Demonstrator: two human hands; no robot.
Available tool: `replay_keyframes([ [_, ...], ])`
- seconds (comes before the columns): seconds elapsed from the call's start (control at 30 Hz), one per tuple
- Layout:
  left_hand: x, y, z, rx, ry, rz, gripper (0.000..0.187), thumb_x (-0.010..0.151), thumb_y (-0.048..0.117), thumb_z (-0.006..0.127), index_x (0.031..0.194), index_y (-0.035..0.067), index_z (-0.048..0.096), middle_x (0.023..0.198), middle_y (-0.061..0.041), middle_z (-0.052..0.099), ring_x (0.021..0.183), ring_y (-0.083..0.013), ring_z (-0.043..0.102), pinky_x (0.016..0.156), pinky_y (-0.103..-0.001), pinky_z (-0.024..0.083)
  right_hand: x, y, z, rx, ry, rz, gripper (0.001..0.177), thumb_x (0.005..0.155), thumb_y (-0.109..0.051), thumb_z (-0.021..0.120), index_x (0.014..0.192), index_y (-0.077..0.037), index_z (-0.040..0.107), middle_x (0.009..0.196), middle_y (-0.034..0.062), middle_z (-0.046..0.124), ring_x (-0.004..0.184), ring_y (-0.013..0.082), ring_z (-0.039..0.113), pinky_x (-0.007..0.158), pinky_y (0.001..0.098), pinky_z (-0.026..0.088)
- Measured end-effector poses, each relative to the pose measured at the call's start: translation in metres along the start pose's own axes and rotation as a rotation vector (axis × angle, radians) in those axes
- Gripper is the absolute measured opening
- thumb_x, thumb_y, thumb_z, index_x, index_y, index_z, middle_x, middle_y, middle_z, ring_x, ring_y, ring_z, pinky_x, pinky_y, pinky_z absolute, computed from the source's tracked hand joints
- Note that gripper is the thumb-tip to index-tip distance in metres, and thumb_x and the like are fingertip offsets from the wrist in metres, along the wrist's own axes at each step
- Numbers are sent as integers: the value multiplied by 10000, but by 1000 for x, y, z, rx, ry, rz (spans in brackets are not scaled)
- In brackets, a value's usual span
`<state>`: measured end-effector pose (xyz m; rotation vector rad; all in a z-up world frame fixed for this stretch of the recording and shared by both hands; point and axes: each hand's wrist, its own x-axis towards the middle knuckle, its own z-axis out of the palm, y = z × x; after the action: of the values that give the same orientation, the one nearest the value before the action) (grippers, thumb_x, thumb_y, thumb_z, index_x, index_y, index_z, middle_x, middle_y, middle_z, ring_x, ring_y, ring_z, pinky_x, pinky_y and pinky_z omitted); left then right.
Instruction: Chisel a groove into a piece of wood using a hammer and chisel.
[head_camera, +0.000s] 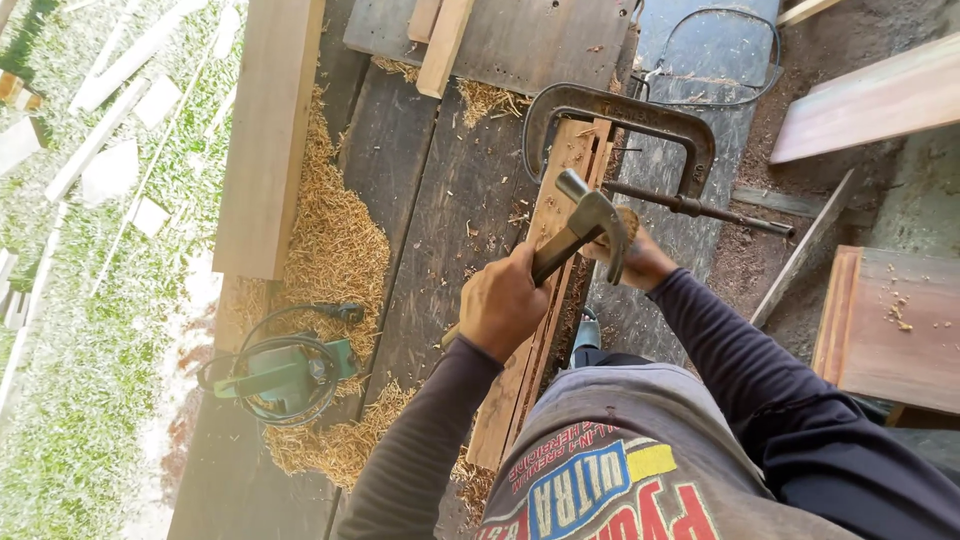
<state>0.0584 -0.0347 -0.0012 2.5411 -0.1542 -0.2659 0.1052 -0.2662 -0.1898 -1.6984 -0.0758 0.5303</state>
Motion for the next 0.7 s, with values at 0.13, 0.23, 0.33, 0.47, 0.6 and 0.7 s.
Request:
replay_keyframes([
  [0.13, 4, 9, 1, -42, 20, 35, 154, 882, 186, 676, 942, 61, 608, 816, -170, 728, 759, -363, 732, 690, -485, 565, 7, -1, 7, 43, -59, -69, 233, 953, -280, 749, 1001, -70, 662, 981, 39, 694, 900, 145, 664, 806, 373, 615],
  [0.23, 16, -7, 20, 85, -78, -5, 147, 880, 160, 672, 954, 49, 610, 826, -189, 727, 761, -364, 737, 719, -485, 569, 13, 4, 9, 115, -3, 17, 368, 849, -308, 808, 1085, -115, 601, 962, 57, 649, 851, 155, 615, 776, 400, 582],
  [0.33, 14, 5, 7, 34, -19, 18, 185, 849, 149, 685, 971, 31, 611, 835, -206, 728, 778, -386, 729, 711, -499, 564, 10, -4, 8, 27, -19, -42, 299, 884, -332, 770, 1068, -118, 669, 1034, 12, 707, 970, 126, 668, 861, 377, 586],
  [0.47, 19, -6, 23, 90, -114, -55, 157, 906, 158, 645, 1013, 47, 616, 824, -199, 727, 759, -367, 736, 730, -494, 569, 10, -6, 10, 52, -26, 8, 345, 842, -335, 786, 1058, -117, 628, 988, 20, 699, 905, 158, 677, 809, 377, 619],
  [0.6, 19, -4, 16, 64, -86, -37, 166, 878, 151, 647, 1000, 41, 618, 833, -212, 728, 775, -387, 731, 741, -496, 570, 14, -12, 3, 156, -16, -32, 337, 862, -260, 796, 1093, -90, 618, 1027, 31, 689, 963, 164, 660, 856, 352, 584],
  [0.7, 9, 2, 5, 48, -68, -41, 192, 848, 182, 673, 986, 57, 629, 819, -203, 732, 764, -388, 726, 718, -510, 556, 1, -15, -5, 83, 2, -27, 321, 866, -223, 768, 1126, -104, 621, 1036, 32, 677, 959, 168, 643, 866, 348, 570],
])
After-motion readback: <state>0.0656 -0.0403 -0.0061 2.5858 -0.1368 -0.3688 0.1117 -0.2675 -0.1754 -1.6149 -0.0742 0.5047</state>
